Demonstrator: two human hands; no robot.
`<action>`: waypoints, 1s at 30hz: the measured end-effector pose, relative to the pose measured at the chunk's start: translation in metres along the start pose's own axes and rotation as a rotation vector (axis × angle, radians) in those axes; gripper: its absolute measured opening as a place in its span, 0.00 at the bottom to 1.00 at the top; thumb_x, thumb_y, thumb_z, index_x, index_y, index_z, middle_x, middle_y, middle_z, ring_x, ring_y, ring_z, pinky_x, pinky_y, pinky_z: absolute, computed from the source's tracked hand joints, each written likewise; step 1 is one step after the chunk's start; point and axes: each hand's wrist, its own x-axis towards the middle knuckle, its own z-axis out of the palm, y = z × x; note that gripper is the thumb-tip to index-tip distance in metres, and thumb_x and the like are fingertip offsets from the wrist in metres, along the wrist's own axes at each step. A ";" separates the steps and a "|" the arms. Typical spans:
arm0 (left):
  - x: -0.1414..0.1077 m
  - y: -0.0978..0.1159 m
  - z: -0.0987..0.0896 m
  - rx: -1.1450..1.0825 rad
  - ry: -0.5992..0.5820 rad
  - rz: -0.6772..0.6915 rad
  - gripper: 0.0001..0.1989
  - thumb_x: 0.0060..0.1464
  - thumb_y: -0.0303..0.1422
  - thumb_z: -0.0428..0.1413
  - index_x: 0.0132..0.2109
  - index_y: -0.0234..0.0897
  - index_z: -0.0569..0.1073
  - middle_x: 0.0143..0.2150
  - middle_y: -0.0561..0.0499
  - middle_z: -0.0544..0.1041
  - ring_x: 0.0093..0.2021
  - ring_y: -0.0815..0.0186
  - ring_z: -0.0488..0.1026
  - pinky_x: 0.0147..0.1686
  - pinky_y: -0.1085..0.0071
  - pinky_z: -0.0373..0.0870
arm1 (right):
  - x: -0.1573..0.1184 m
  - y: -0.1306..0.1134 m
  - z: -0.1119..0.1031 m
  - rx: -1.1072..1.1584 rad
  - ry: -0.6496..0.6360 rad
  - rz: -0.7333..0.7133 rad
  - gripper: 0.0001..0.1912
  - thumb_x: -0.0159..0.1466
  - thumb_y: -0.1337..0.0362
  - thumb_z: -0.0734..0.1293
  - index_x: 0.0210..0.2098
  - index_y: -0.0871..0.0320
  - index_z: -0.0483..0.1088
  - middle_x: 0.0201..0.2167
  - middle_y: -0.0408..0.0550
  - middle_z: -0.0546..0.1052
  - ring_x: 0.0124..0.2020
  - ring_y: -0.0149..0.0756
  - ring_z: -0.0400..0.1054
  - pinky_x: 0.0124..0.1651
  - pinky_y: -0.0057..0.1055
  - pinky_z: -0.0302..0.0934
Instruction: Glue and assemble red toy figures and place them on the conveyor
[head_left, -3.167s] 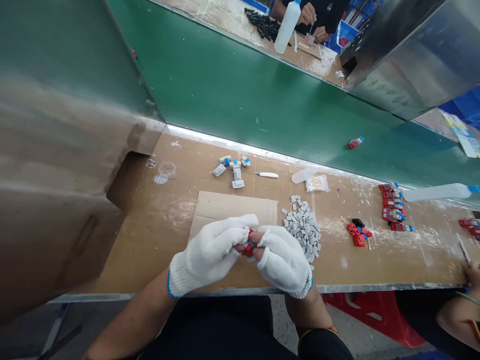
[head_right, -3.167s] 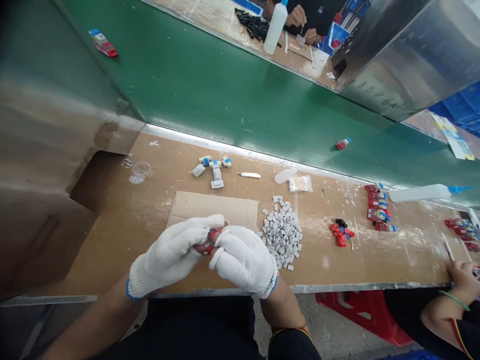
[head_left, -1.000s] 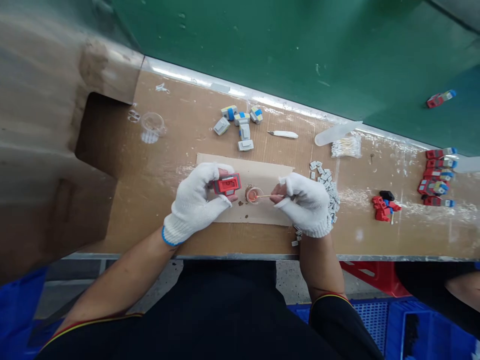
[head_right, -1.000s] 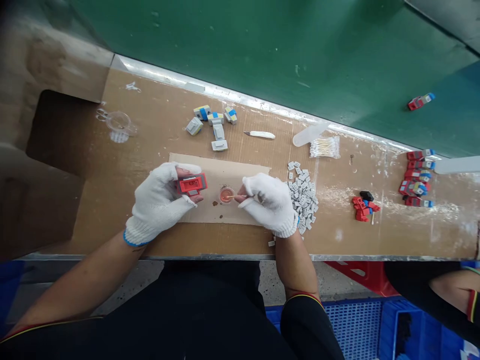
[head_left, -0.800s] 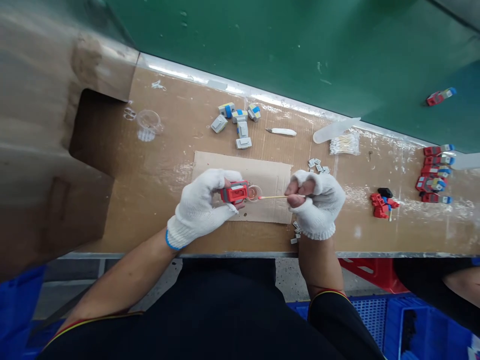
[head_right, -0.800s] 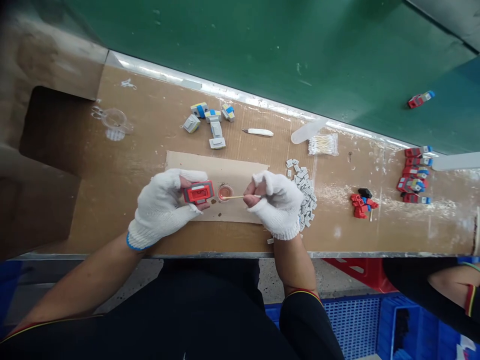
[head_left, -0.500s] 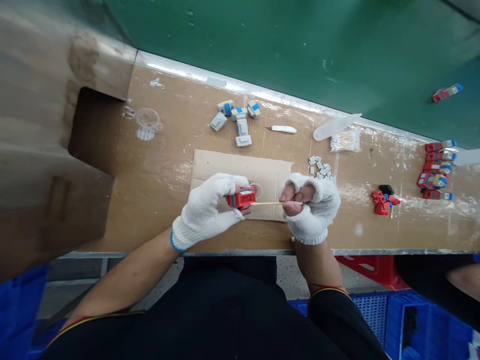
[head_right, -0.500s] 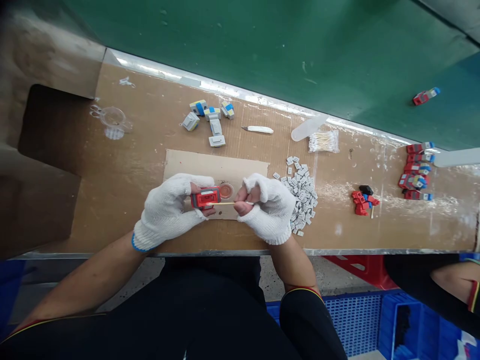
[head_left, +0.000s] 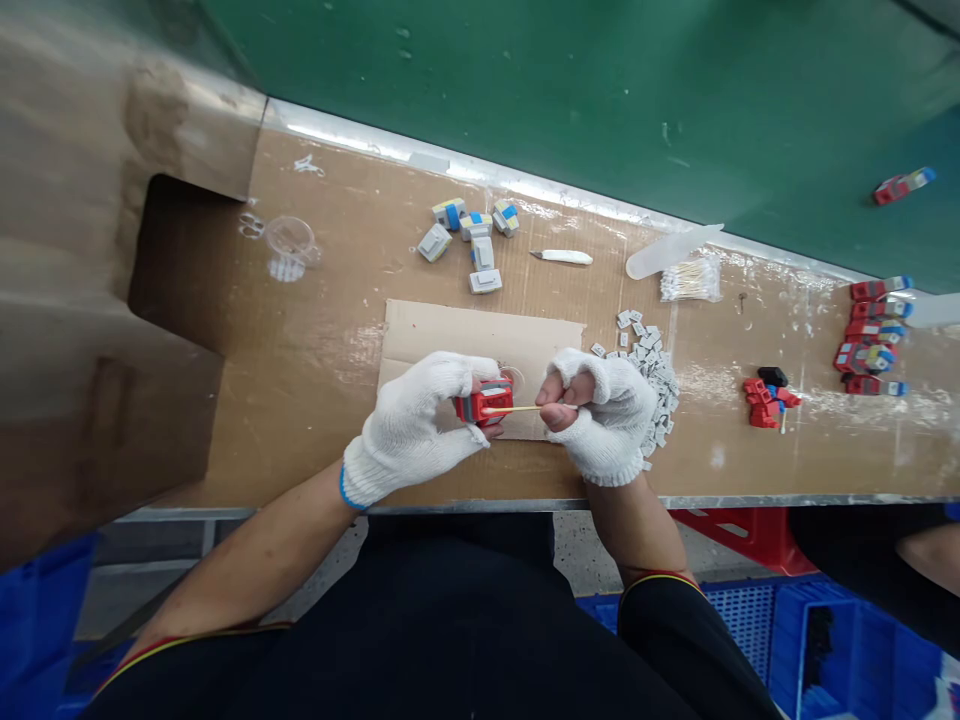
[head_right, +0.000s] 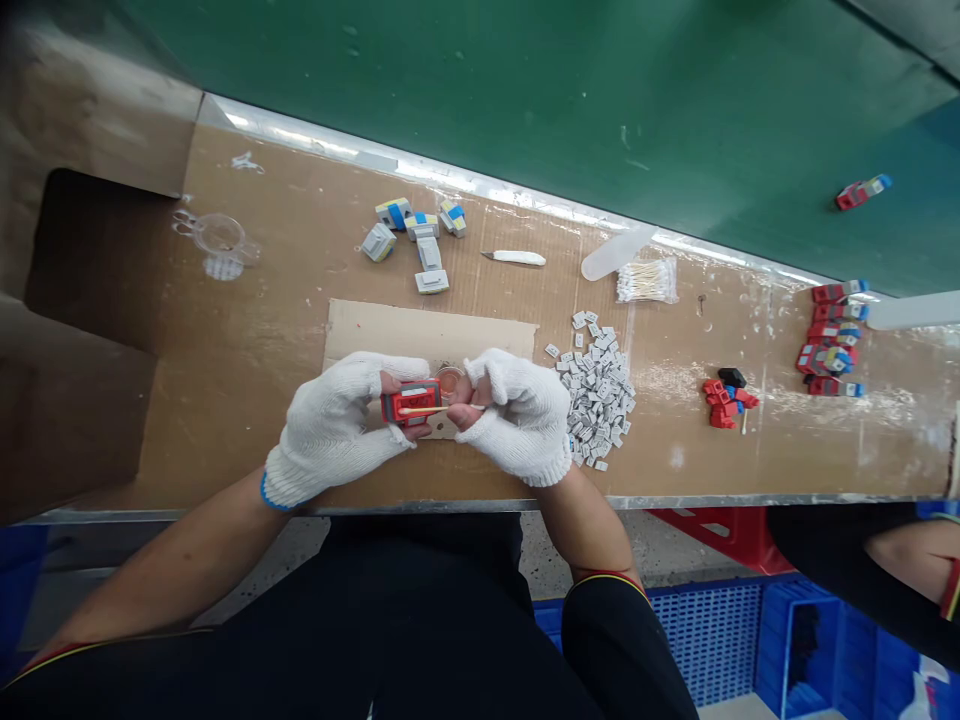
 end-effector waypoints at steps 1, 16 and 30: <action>0.000 0.000 0.000 0.003 -0.002 -0.003 0.13 0.62 0.26 0.75 0.46 0.40 0.80 0.56 0.41 0.93 0.49 0.55 0.92 0.53 0.64 0.92 | 0.000 0.000 0.000 -0.005 0.000 0.000 0.21 0.70 0.67 0.82 0.29 0.51 0.69 0.25 0.37 0.78 0.25 0.31 0.76 0.25 0.27 0.69; 0.000 0.001 0.000 0.004 -0.027 -0.017 0.12 0.62 0.27 0.76 0.46 0.40 0.80 0.55 0.42 0.93 0.48 0.56 0.92 0.51 0.65 0.91 | 0.000 -0.001 -0.003 -0.064 -0.017 -0.048 0.21 0.72 0.69 0.81 0.30 0.51 0.69 0.27 0.38 0.80 0.26 0.32 0.77 0.27 0.27 0.71; 0.000 0.002 -0.001 0.023 -0.013 -0.031 0.18 0.59 0.27 0.78 0.51 0.41 0.82 0.55 0.42 0.93 0.48 0.52 0.93 0.52 0.61 0.94 | 0.001 -0.007 -0.003 -0.293 -0.034 -0.193 0.23 0.75 0.67 0.79 0.29 0.51 0.66 0.23 0.35 0.79 0.21 0.29 0.70 0.24 0.30 0.58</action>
